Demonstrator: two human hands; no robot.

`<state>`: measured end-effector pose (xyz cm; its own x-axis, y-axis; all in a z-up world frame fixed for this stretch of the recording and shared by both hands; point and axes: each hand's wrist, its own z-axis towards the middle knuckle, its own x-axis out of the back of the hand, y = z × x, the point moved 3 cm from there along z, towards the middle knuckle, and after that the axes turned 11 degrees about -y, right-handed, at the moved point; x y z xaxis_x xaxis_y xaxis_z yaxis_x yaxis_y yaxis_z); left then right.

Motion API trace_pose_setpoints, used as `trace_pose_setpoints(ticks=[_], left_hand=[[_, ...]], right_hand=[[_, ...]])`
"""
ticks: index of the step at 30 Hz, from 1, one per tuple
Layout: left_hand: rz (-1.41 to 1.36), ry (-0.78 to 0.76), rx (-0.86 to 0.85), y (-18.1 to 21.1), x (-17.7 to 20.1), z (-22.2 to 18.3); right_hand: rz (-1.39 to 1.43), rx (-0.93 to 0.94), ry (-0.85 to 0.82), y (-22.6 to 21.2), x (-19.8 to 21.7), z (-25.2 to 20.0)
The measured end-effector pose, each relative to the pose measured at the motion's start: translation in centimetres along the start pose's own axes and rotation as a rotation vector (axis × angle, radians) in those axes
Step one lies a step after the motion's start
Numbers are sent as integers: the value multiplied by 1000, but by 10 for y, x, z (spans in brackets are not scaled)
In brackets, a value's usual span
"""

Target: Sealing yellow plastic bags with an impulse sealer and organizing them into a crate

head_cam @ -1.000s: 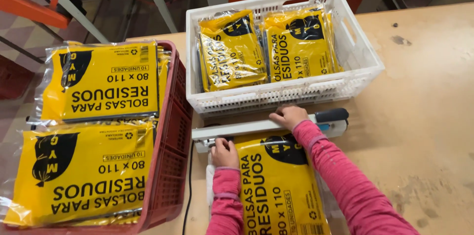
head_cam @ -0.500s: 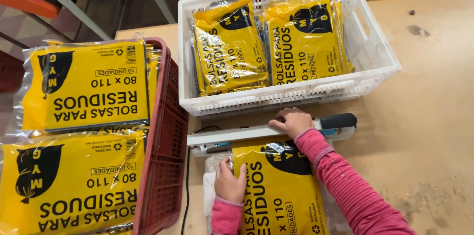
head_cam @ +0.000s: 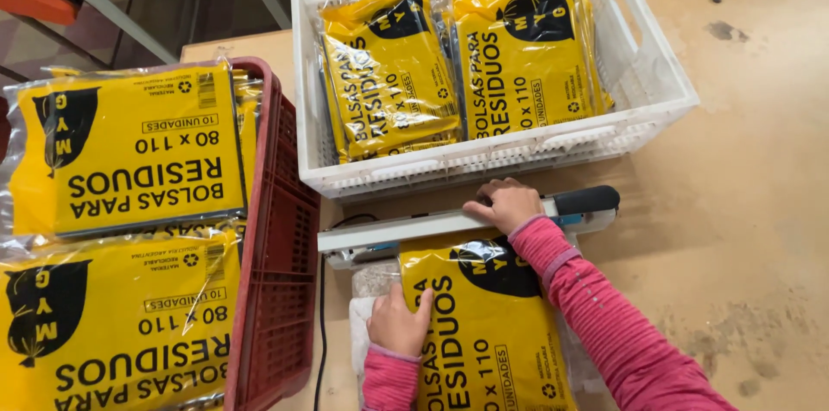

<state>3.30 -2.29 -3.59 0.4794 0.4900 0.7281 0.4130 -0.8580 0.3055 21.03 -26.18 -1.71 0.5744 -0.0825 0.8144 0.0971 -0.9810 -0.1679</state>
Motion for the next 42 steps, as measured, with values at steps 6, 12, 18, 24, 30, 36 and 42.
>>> trace_pose_setpoints(ticks=[6, 12, 18, 24, 30, 36, 42], left_hand=[[-25, -79, 43, 17, 14, -15], [-11, -57, 38, 20, 13, -16], [4, 5, 4, 17, 10, -14], [-63, -10, -24, 20, 20, -23], [-116, 207, -140, 0, -16, 14], [-689, 118, -278, 0, -20, -23], [-1109, 251, -650, -21, -45, -42]], right_hand=[[1, -7, -25, -3, 5, -4], [-18, -34, 4, 0, 2, 0], [44, -8, 69, -2, 11, -6], [265, 131, 293, 19, -1, 18], [833, 618, 609, 14, 43, -40], [590, 634, 774, 11, -9, -153], [1259, -56, 179, 20, -103, -199]])
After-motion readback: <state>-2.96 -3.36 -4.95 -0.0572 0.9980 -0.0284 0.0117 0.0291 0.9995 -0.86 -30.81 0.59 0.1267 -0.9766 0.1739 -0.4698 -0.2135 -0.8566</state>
